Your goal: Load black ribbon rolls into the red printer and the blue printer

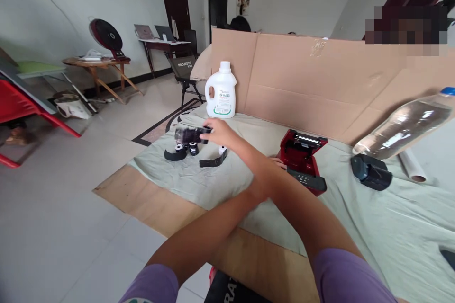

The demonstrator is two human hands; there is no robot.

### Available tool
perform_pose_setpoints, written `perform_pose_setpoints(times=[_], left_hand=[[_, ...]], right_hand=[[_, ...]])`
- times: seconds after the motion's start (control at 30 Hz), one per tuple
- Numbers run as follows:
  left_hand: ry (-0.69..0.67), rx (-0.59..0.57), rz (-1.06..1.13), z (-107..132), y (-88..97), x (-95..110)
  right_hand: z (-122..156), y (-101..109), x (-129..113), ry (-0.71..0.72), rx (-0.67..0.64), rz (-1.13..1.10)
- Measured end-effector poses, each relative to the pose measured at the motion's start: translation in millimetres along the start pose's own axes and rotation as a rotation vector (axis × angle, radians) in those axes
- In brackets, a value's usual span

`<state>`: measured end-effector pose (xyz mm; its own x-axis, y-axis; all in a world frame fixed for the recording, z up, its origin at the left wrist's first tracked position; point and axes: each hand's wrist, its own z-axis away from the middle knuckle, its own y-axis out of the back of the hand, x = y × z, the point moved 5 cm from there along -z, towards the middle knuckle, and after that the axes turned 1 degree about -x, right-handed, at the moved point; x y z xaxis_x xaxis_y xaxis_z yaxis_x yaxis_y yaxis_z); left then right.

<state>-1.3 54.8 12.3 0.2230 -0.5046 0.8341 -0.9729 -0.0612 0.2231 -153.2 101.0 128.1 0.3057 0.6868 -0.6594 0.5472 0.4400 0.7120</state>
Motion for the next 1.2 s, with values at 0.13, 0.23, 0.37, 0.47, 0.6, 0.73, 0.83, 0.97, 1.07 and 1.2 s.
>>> perform_pose_setpoints(times=[0.13, 0.23, 0.37, 0.47, 0.6, 0.73, 0.83, 0.97, 1.07, 1.2], left_hand=[[-0.114, 0.048, 0.025, -1, 5.5, 10], [-0.101, 0.001, 0.04, 3, 12.8, 19], [-0.068, -0.04, 0.026, 7, 17.4, 23], [-0.078, -0.036, 0.024, 4, 13.8, 20], [-0.127, 0.017, 0.024, -1, 9.3, 13], [-0.168, 0.044, 0.025, -1, 9.2, 11], [-0.175, 0.011, -0.018, 0, 6.6, 8], [-0.178, -0.022, -0.069, 0, 3.1, 4], [-0.17, -0.056, -0.082, 0, 1.8, 3], [-0.183, -0.073, -0.112, 1, 1.6, 5]], right_hand=[[-2, -67, -13, 0.122, -0.211, 0.207], [5, -88, -13, -0.003, -0.187, 0.437], [11, -89, -5, -0.213, -0.243, 0.531], [14, -62, 1, -0.231, -0.173, 0.465], [23, -16, 34, -0.343, -0.082, 0.353], [34, -4, 72, -0.38, -0.169, 0.256], [39, -13, 91, -0.336, -0.173, 0.095], [39, -31, 107, -0.358, -0.121, -0.15], [39, -43, 108, -0.383, -0.096, -0.211], [43, -39, 99, -0.361, -0.016, -0.226]])
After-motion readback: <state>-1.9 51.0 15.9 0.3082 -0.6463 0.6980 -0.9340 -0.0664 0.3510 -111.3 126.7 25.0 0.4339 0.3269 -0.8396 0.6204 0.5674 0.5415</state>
